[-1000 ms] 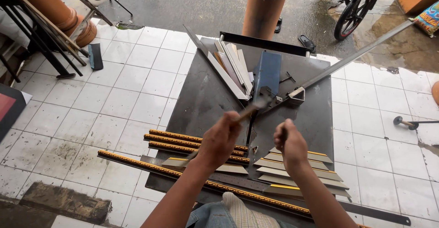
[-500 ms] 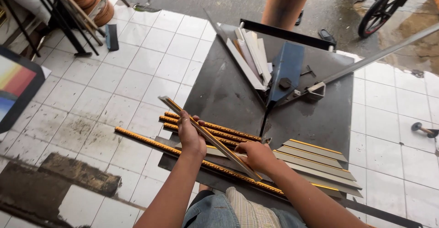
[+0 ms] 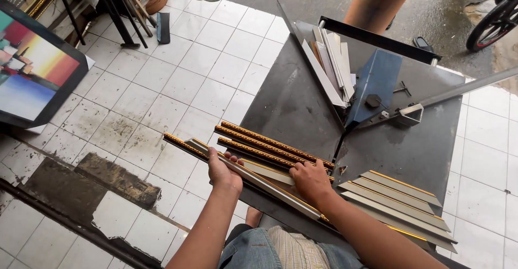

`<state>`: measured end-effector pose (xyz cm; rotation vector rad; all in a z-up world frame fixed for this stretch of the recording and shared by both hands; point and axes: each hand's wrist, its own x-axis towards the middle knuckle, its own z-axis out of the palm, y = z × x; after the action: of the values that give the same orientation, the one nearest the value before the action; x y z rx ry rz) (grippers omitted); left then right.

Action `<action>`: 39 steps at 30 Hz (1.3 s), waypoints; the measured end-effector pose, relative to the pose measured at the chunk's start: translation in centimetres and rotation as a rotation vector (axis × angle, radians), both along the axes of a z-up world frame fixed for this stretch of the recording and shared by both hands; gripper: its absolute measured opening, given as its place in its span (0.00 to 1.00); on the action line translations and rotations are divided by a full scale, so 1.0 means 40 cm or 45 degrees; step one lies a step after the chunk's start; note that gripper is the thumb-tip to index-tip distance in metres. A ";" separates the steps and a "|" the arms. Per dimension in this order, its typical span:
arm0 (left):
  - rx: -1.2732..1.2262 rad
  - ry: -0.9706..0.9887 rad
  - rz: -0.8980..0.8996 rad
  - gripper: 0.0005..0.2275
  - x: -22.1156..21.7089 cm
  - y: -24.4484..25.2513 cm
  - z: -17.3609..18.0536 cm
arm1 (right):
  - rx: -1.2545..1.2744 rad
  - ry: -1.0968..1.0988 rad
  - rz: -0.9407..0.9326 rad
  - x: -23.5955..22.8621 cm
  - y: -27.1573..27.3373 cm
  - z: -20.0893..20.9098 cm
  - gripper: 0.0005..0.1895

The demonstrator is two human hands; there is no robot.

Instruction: Measuring and marking decorative frame moldings on a cutting table using a pencil and ruler.

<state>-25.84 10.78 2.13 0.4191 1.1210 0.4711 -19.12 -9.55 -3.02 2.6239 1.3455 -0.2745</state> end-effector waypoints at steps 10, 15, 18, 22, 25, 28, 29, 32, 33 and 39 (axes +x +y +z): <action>-0.076 -0.175 -0.083 0.13 0.052 -0.045 0.041 | 0.285 0.302 -0.537 0.015 -0.030 0.189 0.12; -0.125 -0.277 -0.178 0.15 0.104 -0.123 0.051 | 0.732 0.800 -1.207 0.060 -0.115 0.196 0.13; -0.167 -0.346 -0.295 0.13 0.135 -0.184 0.079 | 0.882 0.808 -1.409 0.049 -0.142 0.285 0.18; -0.223 -0.397 -0.445 0.14 0.157 -0.263 0.114 | 1.473 1.091 -1.484 0.038 -0.174 0.349 0.25; -0.244 -0.460 -0.574 0.14 0.163 -0.310 0.128 | 1.708 1.126 -1.593 0.011 -0.179 0.425 0.20; -0.260 -0.493 -0.667 0.14 0.162 -0.339 0.133 | 1.983 1.044 -1.611 0.012 -0.205 0.415 0.17; -0.256 -0.497 -0.697 0.14 0.162 -0.346 0.133 | 2.131 1.083 -1.643 0.019 -0.222 0.391 0.17; -0.213 -0.468 -0.748 0.13 0.161 -0.350 0.138 | 2.251 1.150 -1.697 0.021 -0.230 0.418 0.17; -0.172 -0.434 -0.766 0.13 0.162 -0.349 0.141 | 2.220 1.181 -1.721 0.020 -0.226 0.444 0.18; -0.092 -0.373 -0.770 0.13 0.154 -0.328 0.134 | 1.926 1.098 -1.599 0.040 -0.253 0.423 0.18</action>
<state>-19.66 -2.35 7.48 0.5776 0.6779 -0.0429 -17.50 -19.68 13.92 4.5429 -0.9998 -0.8155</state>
